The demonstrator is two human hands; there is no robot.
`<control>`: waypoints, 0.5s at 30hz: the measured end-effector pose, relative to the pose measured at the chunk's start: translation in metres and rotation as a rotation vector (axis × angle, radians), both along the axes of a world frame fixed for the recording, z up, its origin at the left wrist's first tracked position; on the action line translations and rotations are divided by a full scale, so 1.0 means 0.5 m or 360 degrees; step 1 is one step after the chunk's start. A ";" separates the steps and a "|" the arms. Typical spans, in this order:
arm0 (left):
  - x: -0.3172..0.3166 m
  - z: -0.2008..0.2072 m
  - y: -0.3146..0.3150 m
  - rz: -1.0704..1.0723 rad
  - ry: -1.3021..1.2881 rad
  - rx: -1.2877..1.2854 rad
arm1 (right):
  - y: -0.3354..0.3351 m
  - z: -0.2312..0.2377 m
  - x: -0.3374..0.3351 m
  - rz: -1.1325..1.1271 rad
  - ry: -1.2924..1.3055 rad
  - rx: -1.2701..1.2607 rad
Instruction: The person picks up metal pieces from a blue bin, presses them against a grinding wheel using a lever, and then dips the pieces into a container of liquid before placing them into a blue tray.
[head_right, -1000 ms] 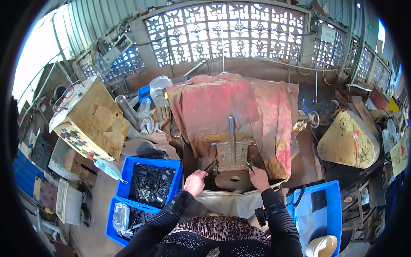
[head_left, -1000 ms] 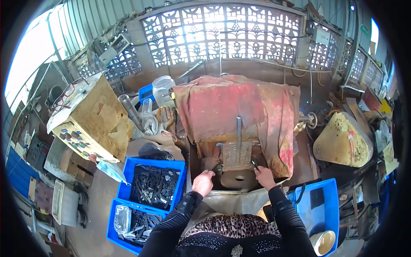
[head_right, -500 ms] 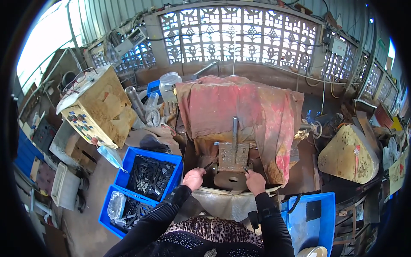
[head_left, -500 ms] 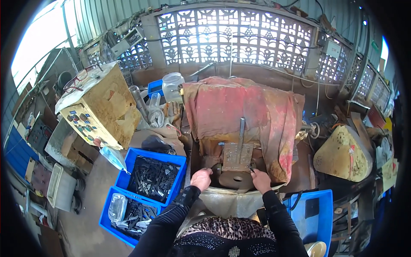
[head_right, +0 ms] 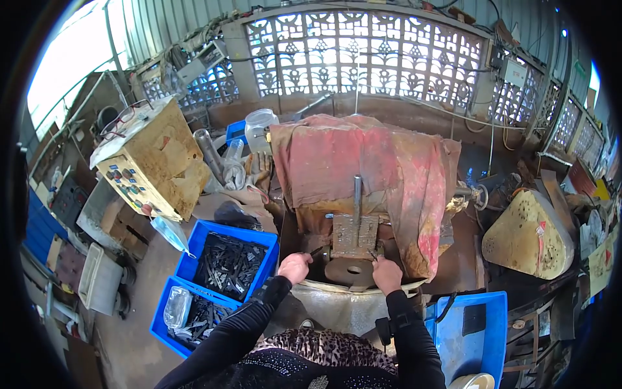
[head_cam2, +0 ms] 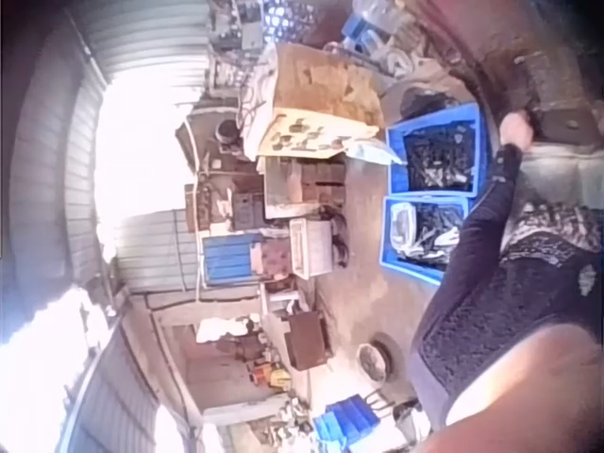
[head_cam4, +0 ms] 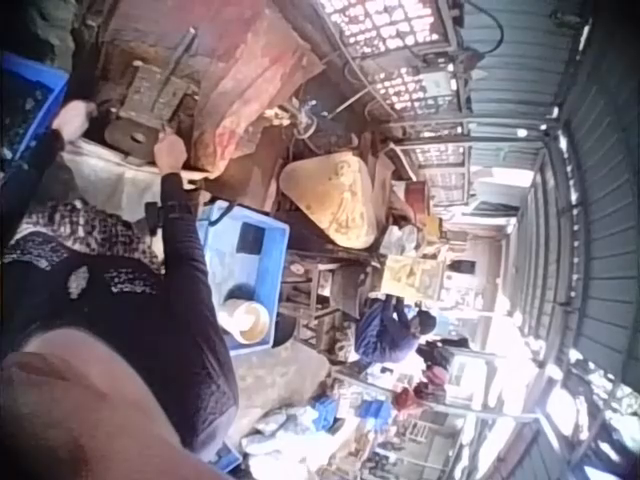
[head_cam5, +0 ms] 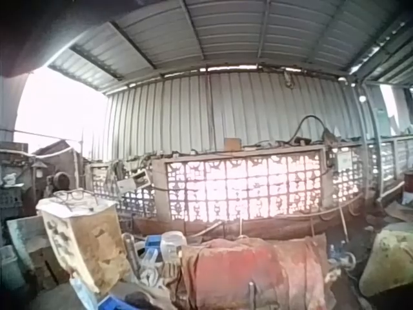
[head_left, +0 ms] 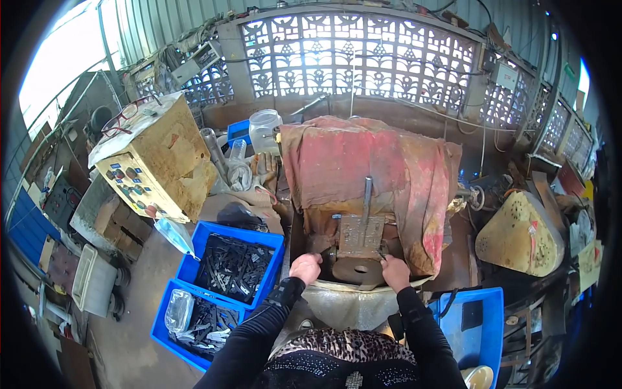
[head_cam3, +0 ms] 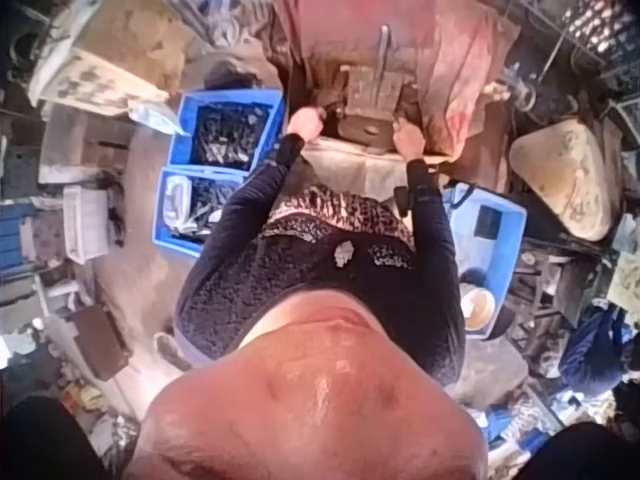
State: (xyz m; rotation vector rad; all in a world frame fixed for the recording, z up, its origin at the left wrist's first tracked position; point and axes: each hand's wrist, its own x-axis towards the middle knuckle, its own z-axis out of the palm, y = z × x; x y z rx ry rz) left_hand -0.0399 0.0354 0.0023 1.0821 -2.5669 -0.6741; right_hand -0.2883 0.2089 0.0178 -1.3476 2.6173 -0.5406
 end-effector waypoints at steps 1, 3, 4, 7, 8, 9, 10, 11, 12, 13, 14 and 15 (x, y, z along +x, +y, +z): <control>0.000 0.000 -0.001 -0.0001 -0.0008 0.0000 | -0.001 0.003 0.000 0.0002 -0.0007 0.0024; -0.001 -0.003 -0.002 -0.0001 -0.0014 0.0002 | -0.002 0.007 0.000 0.0006 -0.0012 0.0049; -0.002 -0.006 -0.004 -0.0003 -0.0023 0.0006 | -0.002 0.007 0.000 0.0006 -0.0013 0.0056; -0.003 -0.011 -0.005 -0.0005 -0.0042 0.0018 | -0.002 0.009 0.000 0.0008 -0.0015 0.0073; -0.003 -0.013 -0.005 -0.0004 -0.0038 0.0013 | -0.003 0.010 0.000 0.0007 -0.0017 0.0073; -0.003 -0.014 -0.005 -0.0003 -0.0034 0.0009 | -0.003 0.010 0.001 0.0007 -0.0018 0.0074; -0.003 -0.016 -0.006 -0.0001 -0.0030 0.0005 | -0.004 0.010 0.001 0.0007 -0.0019 0.0075; -0.004 -0.017 -0.006 0.0001 -0.0029 0.0009 | -0.003 0.008 0.000 0.0009 -0.0019 0.0079; -0.003 -0.017 -0.007 -0.0005 -0.0018 0.0001 | -0.002 0.007 0.000 0.0019 -0.0017 0.0064; -0.003 -0.017 -0.007 -0.0011 -0.0007 -0.0007 | -0.002 0.007 0.000 0.0030 -0.0016 0.0049; -0.003 -0.017 -0.008 -0.0017 0.0005 -0.0015 | -0.001 0.006 0.001 0.0040 -0.0015 0.0034; -0.002 -0.017 -0.008 -0.0014 0.0004 -0.0012 | -0.001 0.006 0.001 0.0043 -0.0016 0.0037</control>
